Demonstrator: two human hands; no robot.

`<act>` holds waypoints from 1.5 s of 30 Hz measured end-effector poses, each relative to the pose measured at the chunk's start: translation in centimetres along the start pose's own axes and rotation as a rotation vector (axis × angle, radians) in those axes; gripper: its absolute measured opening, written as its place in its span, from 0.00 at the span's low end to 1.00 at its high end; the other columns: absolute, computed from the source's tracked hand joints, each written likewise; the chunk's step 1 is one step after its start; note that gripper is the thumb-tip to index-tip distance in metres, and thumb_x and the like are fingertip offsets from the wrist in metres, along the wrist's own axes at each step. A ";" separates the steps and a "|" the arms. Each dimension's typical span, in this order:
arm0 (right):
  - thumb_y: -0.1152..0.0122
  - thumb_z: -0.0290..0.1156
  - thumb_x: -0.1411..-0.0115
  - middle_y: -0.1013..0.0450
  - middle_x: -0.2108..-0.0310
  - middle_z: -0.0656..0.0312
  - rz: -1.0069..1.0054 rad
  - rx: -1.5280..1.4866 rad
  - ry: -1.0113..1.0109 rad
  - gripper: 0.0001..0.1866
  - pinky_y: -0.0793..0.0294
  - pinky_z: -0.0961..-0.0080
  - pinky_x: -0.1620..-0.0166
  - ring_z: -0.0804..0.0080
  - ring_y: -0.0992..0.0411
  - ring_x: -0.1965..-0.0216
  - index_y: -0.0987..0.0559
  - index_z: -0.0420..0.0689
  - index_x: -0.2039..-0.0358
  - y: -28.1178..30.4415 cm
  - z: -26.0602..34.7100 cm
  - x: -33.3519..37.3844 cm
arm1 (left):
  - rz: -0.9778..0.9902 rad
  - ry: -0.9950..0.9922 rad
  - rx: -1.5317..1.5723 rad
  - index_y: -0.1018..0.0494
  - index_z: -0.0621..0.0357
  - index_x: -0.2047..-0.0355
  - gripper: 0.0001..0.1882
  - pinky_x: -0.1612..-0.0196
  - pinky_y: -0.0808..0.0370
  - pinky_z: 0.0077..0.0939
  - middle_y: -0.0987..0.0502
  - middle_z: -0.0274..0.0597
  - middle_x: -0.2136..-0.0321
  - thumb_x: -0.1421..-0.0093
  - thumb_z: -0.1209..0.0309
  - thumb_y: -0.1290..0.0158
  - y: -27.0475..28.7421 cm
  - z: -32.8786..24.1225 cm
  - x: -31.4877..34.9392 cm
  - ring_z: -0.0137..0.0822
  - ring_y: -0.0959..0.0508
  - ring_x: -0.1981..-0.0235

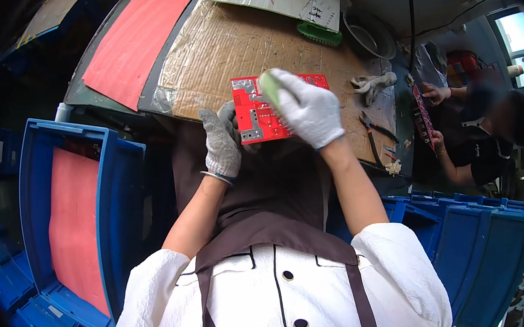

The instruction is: Cleaning and inspecting red printed circuit boards at an assembly station using a brush and wire cutters.

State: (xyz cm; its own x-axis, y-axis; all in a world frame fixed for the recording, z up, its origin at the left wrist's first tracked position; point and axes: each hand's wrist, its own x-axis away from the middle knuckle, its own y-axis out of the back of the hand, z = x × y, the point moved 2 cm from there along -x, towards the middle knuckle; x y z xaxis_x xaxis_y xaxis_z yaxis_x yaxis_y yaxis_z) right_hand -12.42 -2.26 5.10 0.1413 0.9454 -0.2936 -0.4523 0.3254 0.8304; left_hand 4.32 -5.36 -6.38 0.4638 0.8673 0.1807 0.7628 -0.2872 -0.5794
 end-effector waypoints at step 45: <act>0.34 0.32 0.39 0.17 0.63 0.52 -0.444 0.392 -0.129 0.20 0.21 0.59 0.57 0.55 0.18 0.62 0.17 0.53 0.45 6.7 -8.2 2.0 | -0.184 -0.343 -0.040 0.23 0.65 0.47 0.34 0.52 0.20 0.30 0.18 0.40 0.56 0.25 0.43 0.59 1.9 3.5 -0.4 0.30 0.19 0.57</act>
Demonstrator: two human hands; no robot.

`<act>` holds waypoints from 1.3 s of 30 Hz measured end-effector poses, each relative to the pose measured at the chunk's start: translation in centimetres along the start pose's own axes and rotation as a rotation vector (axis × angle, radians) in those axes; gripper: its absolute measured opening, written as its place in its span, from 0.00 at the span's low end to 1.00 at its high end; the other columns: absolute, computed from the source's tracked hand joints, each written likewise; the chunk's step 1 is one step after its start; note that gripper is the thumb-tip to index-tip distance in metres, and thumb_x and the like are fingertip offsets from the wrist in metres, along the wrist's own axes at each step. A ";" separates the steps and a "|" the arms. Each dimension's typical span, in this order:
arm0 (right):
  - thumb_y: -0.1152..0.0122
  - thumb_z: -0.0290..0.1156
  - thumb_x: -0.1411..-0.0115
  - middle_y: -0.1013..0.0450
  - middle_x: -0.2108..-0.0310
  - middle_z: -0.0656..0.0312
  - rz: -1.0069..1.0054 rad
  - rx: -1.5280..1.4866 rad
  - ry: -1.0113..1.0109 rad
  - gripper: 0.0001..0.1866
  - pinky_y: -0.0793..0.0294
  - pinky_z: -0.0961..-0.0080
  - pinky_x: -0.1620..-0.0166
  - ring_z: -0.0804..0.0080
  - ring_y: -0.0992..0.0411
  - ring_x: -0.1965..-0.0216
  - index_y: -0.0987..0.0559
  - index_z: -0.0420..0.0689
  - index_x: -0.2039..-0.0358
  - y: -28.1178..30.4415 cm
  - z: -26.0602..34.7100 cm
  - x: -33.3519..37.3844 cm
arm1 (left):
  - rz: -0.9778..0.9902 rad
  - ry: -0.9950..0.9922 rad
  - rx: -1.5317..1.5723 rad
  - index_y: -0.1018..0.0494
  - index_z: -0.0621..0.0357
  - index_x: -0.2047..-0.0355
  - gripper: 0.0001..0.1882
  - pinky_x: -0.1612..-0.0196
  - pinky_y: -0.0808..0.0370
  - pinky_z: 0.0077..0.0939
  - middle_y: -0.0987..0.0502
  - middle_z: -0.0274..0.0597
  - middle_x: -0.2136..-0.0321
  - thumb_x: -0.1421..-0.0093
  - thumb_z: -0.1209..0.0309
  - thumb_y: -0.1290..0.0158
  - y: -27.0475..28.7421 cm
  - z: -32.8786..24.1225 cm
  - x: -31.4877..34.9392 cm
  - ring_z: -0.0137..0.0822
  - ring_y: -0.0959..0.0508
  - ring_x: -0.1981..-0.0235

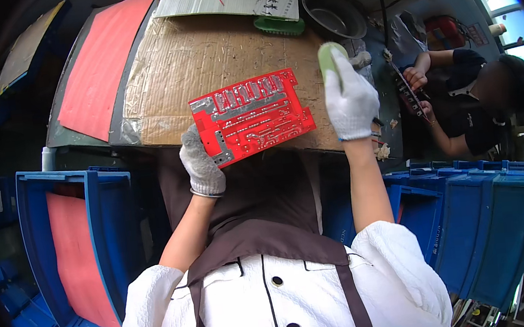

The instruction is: Cleaning and inspecting red printed circuit boards at an assembly station using a brush and wire cutters.

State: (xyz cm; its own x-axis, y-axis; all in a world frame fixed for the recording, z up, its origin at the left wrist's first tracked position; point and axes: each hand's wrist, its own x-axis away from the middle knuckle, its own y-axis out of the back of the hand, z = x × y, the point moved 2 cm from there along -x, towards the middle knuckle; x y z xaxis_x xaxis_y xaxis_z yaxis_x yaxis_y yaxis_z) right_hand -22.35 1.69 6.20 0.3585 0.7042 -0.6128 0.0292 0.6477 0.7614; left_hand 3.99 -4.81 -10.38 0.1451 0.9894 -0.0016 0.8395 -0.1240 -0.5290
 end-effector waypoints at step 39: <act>0.25 0.48 0.51 0.28 0.58 0.59 0.410 0.316 0.120 0.32 0.34 0.60 0.51 0.58 0.29 0.53 0.22 0.53 0.46 8.6 -3.7 10.2 | -0.021 0.111 -0.017 0.23 0.63 0.54 0.25 0.58 0.18 0.27 0.17 0.39 0.61 0.24 0.51 0.56 -1.5 -1.8 -0.1 0.29 0.17 0.63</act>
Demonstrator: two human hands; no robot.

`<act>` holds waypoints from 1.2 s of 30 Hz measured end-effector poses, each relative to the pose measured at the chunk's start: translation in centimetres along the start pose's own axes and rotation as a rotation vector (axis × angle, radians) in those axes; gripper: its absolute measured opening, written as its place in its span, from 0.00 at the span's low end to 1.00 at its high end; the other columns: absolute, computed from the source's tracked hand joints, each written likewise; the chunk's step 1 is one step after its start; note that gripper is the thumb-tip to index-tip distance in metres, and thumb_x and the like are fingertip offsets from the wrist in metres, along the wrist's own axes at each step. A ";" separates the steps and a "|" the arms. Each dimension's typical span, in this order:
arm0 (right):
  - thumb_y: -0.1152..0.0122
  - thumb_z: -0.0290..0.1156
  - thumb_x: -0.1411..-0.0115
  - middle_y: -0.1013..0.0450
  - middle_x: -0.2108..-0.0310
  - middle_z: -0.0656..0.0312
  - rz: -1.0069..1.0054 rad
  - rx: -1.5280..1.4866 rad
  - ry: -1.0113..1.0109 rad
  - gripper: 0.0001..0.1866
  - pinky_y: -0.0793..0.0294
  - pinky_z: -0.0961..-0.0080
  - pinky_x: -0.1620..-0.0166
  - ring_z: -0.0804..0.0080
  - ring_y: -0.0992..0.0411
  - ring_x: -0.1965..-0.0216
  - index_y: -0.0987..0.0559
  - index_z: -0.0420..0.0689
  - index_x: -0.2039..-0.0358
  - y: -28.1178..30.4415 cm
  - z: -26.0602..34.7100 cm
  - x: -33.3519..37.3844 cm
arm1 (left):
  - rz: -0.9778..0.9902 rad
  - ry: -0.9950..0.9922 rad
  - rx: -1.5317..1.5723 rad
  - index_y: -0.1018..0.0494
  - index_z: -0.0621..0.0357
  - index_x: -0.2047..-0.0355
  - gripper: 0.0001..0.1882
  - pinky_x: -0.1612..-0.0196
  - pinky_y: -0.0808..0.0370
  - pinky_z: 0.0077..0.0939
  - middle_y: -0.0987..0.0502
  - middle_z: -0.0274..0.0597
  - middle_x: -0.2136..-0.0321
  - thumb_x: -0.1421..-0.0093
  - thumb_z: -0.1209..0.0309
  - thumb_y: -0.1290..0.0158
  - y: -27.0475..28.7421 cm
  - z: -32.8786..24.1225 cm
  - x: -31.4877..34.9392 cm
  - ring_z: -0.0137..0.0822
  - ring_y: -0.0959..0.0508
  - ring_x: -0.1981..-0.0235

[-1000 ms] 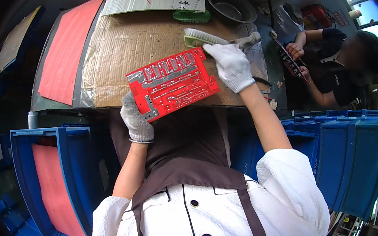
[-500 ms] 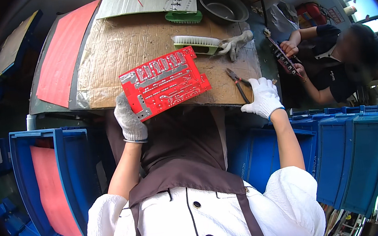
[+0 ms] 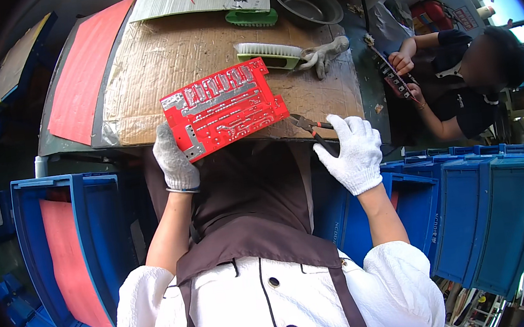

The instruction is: Cleaning and inspecting red printed circuit boards at an assembly station using a brush and wire cutters.

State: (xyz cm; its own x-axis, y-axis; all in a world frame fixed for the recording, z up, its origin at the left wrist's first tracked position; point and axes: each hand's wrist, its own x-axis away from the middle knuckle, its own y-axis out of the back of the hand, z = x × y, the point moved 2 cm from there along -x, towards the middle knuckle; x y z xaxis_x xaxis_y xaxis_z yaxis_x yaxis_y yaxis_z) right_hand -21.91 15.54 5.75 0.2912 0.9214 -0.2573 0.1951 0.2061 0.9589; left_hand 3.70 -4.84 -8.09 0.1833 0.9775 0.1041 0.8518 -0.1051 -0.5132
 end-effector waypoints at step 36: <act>0.23 0.42 0.55 0.26 0.60 0.62 0.093 -0.043 0.227 0.30 0.30 0.60 0.53 0.60 0.27 0.57 0.19 0.53 0.49 0.2 -2.0 -4.1 | -0.044 -0.060 -0.042 0.22 0.64 0.54 0.24 0.68 0.21 0.22 0.18 0.35 0.66 0.24 0.53 0.54 -0.3 -0.1 0.3 0.24 0.19 0.70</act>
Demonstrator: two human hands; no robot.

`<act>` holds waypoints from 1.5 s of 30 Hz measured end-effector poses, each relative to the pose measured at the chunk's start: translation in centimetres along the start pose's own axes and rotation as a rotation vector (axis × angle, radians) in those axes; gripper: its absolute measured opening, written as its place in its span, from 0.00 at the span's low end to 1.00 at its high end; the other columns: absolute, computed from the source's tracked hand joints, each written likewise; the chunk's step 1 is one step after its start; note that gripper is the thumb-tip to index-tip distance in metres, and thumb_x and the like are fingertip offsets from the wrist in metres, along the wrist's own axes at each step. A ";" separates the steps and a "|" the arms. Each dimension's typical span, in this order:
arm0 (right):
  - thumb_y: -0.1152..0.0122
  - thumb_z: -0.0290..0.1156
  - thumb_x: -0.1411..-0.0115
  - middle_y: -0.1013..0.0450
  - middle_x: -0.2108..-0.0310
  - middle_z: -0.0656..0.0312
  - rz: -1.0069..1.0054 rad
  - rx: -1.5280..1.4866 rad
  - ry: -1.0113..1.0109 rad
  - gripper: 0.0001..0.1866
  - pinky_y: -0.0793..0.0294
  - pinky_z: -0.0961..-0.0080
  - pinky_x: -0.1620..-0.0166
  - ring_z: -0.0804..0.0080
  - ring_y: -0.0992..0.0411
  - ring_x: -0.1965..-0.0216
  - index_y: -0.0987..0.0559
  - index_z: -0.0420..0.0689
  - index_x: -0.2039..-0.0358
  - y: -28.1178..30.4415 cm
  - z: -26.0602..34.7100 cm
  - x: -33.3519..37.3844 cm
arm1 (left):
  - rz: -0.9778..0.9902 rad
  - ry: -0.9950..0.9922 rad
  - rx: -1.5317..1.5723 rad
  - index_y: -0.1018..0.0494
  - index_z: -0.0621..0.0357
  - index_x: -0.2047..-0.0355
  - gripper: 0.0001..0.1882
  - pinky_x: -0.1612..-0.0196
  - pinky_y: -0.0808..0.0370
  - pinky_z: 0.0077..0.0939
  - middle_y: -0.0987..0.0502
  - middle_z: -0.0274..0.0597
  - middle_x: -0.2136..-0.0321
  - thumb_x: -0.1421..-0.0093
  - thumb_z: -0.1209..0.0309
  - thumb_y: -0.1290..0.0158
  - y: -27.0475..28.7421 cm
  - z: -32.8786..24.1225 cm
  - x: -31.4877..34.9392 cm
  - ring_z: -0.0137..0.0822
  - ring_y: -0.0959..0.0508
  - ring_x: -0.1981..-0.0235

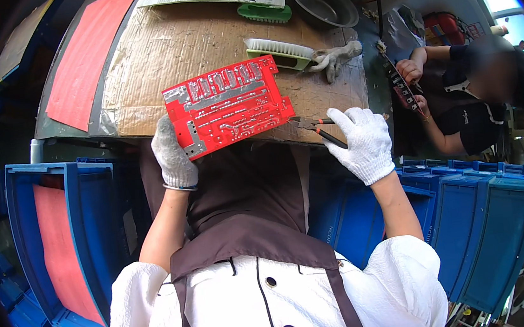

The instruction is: Cleaning and inspecting red printed circuit boards at an assembly station using a brush and wire cutters.

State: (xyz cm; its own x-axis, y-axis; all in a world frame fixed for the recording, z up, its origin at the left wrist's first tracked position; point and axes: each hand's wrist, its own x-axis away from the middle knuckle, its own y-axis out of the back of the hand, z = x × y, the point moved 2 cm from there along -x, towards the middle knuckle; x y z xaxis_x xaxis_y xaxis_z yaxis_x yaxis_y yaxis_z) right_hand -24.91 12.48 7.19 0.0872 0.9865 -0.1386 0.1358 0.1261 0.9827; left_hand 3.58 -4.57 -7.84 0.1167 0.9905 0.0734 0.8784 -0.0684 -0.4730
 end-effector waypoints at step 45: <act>0.40 0.37 0.34 0.19 0.61 0.43 -0.159 -0.509 -0.381 0.23 0.18 0.55 0.59 0.45 0.18 0.64 0.23 0.47 0.39 -2.6 8.4 -9.1 | 0.003 0.008 -0.079 0.24 0.63 0.57 0.22 0.62 0.27 0.22 0.22 0.31 0.67 0.25 0.54 0.52 -0.2 -0.7 0.4 0.20 0.26 0.67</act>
State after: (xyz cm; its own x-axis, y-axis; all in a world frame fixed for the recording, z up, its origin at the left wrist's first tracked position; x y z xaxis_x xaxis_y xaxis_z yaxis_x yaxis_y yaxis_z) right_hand -17.81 2.32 4.87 0.4608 0.8574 -0.2291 -0.3003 0.3936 0.8689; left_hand 3.74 -4.27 -7.12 0.1225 0.9893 0.0797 0.9119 -0.0805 -0.4025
